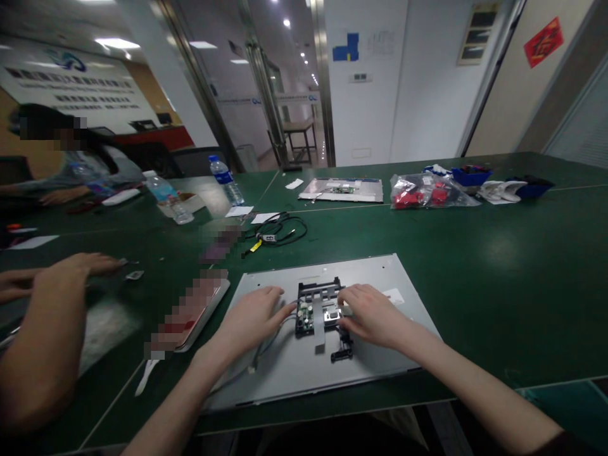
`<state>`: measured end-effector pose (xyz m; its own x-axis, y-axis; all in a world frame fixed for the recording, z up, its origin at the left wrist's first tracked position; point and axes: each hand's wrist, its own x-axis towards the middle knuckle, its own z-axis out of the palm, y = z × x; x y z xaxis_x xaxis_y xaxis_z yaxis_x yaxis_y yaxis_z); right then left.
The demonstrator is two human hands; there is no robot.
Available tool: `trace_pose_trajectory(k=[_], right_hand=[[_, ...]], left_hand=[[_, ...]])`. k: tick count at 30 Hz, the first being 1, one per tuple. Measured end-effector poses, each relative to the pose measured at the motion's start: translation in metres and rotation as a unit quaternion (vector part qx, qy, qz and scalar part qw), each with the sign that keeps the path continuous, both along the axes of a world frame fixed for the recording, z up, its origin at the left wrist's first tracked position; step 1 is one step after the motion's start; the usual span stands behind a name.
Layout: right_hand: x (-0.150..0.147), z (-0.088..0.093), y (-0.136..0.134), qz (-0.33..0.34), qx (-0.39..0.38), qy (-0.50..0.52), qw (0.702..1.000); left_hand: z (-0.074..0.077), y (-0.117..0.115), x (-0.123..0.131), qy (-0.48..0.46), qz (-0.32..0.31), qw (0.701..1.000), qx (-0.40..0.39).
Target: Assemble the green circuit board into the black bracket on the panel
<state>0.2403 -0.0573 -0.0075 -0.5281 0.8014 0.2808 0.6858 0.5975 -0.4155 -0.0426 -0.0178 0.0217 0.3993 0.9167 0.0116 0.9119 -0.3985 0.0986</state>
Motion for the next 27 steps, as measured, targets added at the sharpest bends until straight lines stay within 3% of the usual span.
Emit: trace_pose_trajectory(k=[2, 5, 7, 14, 27], right_hand=[[-0.011, 0.000, 0.009, 0.012, -0.003, 0.006, 1.000], [-0.023, -0.006, 0.021, 0.025, -0.006, 0.025, 0.999], [-0.027, -0.013, 0.026, 0.026, -0.021, 0.056, 0.998], [-0.026, -0.025, 0.021, 0.032, -0.084, 0.134, 0.987], [-0.029, -0.034, 0.017, 0.028, -0.077, 0.132, 0.988]], left_hand=[[0.006, 0.011, 0.019, -0.050, -0.059, 0.997, 0.022], [0.003, 0.029, 0.039, -0.166, -0.150, 0.974, -0.043], [-0.004, 0.037, 0.044, -0.193, -0.171, 0.964, -0.071], [-0.026, 0.040, 0.041, -0.240, -0.176, 0.948, -0.114], [-0.029, 0.028, 0.043, -0.286, -0.188, 0.925, -0.166]])
